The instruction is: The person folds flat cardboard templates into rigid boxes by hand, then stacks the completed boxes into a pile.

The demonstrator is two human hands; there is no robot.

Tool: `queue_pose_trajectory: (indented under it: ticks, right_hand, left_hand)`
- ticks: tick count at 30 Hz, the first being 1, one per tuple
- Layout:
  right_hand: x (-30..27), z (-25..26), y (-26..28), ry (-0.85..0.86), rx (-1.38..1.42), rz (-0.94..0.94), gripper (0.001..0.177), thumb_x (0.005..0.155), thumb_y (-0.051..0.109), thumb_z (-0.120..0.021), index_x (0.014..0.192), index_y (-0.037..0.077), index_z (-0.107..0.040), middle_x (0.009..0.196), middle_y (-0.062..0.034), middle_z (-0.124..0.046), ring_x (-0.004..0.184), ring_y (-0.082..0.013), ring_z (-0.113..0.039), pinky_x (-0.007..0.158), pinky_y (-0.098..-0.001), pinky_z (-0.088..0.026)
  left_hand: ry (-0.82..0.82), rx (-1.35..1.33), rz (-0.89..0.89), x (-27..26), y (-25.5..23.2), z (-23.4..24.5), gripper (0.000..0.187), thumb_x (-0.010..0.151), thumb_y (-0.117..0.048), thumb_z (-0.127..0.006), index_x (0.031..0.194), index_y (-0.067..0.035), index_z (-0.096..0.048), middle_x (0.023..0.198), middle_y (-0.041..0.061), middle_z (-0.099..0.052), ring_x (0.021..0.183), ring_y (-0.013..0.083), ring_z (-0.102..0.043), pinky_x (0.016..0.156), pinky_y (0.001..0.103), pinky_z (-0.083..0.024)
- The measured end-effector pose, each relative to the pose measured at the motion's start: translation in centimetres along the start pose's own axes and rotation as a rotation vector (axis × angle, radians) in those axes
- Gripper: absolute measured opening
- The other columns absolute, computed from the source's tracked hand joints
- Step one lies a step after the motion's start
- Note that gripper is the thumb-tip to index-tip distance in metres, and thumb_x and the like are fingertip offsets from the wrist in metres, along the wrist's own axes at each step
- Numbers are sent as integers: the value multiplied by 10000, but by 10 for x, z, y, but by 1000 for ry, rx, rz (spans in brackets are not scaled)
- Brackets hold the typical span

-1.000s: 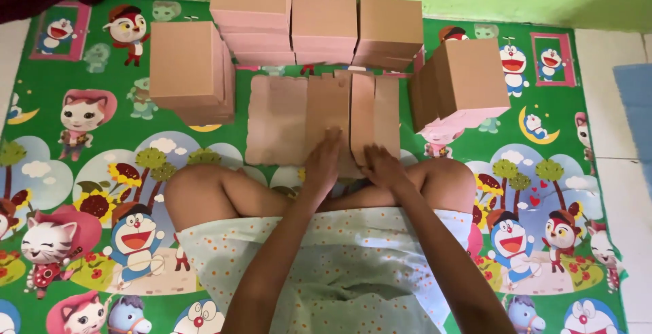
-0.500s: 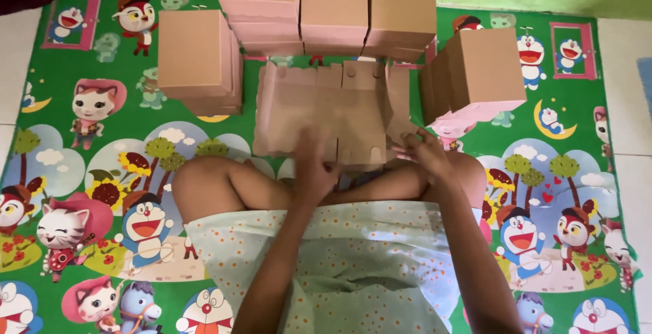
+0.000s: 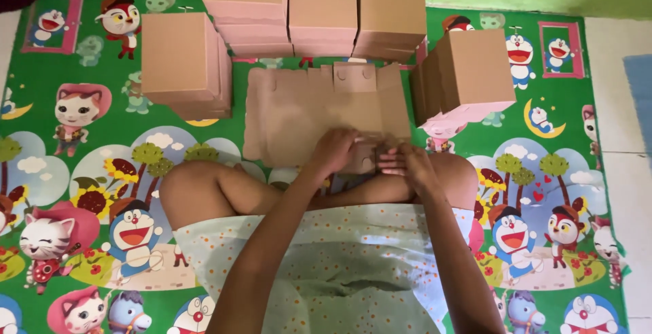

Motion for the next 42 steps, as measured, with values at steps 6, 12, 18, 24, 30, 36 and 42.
queue_pose_trajectory:
  ticks: [6, 12, 18, 24, 30, 36, 42]
  right_hand:
    - [38, 8, -1, -44, -913, 203, 476, 1011, 521, -539, 1400, 248, -577, 1389, -141, -637, 1318, -369, -569, 1122, -515, -451]
    - [38, -38, -7, 80, -1312, 318, 465, 1006, 276, -406, 1417, 90, -520, 1373, -247, -610, 1197, -481, -644, 1051, -596, -501]
    - [79, -4, -32, -103, -1758, 204, 718, 971, 401, -548, 1604, 135, -338, 1604, -204, -410, 1306, -609, -486, 1141, -694, -315]
    - [70, -13, 26, -322, -1808, 348, 230, 914, 79, -549, 986, 168, -748, 883, -55, -769, 799, -330, -771, 638, -578, -548]
    - [70, -13, 23, -695, -1818, 980, 343, 972, 47, -558, 1281, 102, -697, 1231, -217, -685, 1175, -350, -657, 911, -396, -527]
    - [189, 17, -88, -175, -1517, 270, 633, 1005, 289, -402, 1468, -131, -305, 1422, -401, -407, 1120, -553, -645, 874, -608, -578]
    - [129, -21, -43, -205, -1600, 173, 560, 1027, 342, -414, 1434, -43, -409, 1289, -230, -535, 1086, -442, -686, 799, -558, -594]
  left_hand:
    - [-314, 354, -31, 28, 7, -7, 504, 927, -130, -630, 1421, -67, -560, 1426, 191, -590, 1405, 365, -489, 1181, 470, -373]
    - [-270, 531, 32, 8, -9, 9, 566, 1027, -150, -555, 1563, -253, -406, 1582, 158, -456, 1481, 313, -424, 1175, 436, -406]
    - [-115, 443, -5, 4, 34, -65, 553, 1056, -194, -497, 1591, -264, -375, 1636, 155, -379, 1519, 324, -358, 1226, 522, -317]
    - [-17, 358, 81, 6, 21, -53, 533, 1062, -140, -431, 1580, -265, -410, 1643, 152, -377, 1539, 322, -326, 1217, 547, -290]
    - [-136, 460, 4, 6, 27, -62, 316, 1000, -189, -566, 1280, -215, -710, 1602, 126, -429, 1493, 301, -386, 1144, 491, -397]
    - [55, 244, 186, -32, 17, -43, 543, 1019, -165, -564, 1544, -252, -457, 1656, 172, -315, 1517, 353, -344, 1162, 670, -304]
    - [201, 105, 182, -28, 37, -50, 809, 938, -117, -691, 1625, -293, -301, 1714, 169, -171, 1583, 366, -167, 1191, 730, -161]
Point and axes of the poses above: each hand's wrist, its own x-axis towards the middle knuckle, its own z-axis out of the back of the hand, y = z × x, the point moved 5 cm from there along x, towards the middle knuckle
